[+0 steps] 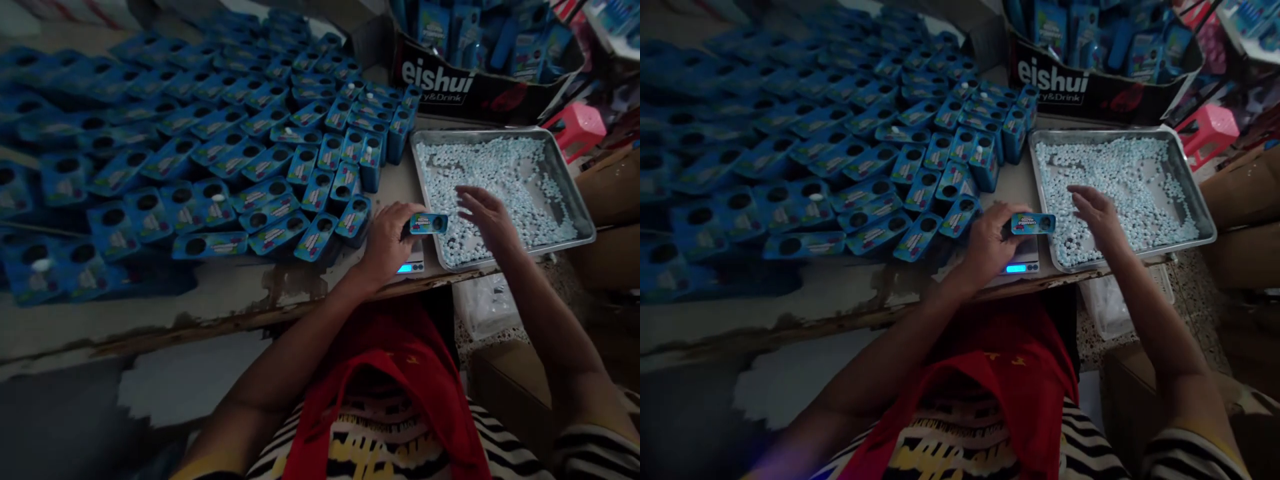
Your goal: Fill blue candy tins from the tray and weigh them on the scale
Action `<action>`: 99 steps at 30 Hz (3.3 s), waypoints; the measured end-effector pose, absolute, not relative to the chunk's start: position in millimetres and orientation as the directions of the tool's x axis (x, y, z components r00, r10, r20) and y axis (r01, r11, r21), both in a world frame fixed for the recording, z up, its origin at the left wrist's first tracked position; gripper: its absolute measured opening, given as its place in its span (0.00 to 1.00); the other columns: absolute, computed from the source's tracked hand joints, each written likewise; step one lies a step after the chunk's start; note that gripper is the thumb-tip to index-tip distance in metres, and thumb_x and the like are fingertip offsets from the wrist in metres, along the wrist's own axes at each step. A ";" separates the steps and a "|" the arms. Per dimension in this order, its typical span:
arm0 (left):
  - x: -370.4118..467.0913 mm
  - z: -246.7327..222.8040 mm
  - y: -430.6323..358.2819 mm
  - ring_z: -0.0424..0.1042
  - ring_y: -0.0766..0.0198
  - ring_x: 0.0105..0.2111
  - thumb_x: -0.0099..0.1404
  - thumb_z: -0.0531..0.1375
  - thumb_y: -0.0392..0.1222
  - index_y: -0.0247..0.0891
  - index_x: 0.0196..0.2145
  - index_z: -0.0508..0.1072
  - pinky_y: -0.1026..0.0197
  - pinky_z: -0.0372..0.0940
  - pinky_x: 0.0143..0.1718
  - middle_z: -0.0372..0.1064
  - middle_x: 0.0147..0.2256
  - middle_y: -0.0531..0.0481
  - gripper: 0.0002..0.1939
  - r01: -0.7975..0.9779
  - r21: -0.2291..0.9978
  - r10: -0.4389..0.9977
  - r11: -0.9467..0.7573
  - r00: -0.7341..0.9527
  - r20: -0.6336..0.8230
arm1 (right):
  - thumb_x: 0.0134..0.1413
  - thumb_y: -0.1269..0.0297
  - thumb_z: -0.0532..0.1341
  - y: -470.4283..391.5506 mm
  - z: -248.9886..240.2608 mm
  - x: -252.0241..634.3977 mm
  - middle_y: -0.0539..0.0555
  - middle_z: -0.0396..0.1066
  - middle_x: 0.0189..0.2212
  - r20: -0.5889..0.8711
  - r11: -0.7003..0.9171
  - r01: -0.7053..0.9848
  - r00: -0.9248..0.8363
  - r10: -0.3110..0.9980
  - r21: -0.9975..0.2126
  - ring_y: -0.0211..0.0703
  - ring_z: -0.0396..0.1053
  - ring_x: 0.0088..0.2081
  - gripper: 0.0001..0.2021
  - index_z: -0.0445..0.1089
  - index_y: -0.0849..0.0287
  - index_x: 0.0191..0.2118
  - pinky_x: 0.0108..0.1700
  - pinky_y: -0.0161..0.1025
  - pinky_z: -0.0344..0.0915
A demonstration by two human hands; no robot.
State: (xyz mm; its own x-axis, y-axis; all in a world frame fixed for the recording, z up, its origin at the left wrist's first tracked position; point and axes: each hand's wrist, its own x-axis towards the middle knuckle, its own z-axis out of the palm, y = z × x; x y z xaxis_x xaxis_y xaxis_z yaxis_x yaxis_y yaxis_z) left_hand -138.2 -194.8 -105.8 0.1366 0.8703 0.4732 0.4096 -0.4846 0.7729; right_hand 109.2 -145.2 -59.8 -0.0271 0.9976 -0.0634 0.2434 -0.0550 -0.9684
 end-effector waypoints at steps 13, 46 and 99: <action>-115.5 -88.3 -142.0 0.77 0.47 0.61 0.74 0.67 0.36 0.50 0.51 0.84 0.38 0.64 0.74 0.82 0.55 0.49 0.12 0.514 0.629 0.799 -0.583 0.219 0.560 | 0.81 0.56 0.59 -152.4 -79.8 61.0 0.54 0.77 0.32 -0.606 -0.435 -0.781 -0.093 0.790 -0.448 0.48 0.78 0.34 0.10 0.69 0.53 0.44 0.36 0.42 0.83; -262.1 2.7 -151.4 0.81 0.47 0.55 0.73 0.69 0.43 0.44 0.51 0.84 0.48 0.73 0.61 0.83 0.53 0.46 0.10 0.744 0.373 0.832 -0.554 0.482 0.273 | 0.60 0.77 0.65 -152.2 40.4 29.8 0.52 0.82 0.36 -0.185 0.404 0.680 -0.620 0.763 -0.612 0.43 0.76 0.38 0.11 0.84 0.58 0.43 0.43 0.39 0.65; -195.6 -11.9 -189.9 0.81 0.45 0.53 0.77 0.67 0.43 0.44 0.50 0.87 0.42 0.69 0.61 0.85 0.48 0.44 0.09 0.759 0.492 0.904 -0.427 0.365 0.223 | 0.61 0.60 0.76 -161.2 18.5 56.4 0.53 0.79 0.34 -0.234 -0.035 0.417 -0.437 0.869 -0.908 0.42 0.71 0.33 0.11 0.81 0.57 0.46 0.36 0.40 0.67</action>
State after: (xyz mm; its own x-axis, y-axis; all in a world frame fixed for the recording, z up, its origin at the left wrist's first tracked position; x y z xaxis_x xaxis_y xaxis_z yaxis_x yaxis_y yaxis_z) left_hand -195.6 -189.9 -11.9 0.3649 0.9040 0.2229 0.7586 -0.4275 0.4917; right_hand 56.4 -161.2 18.5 -0.4366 0.8686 -0.2342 0.4174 -0.0350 -0.9080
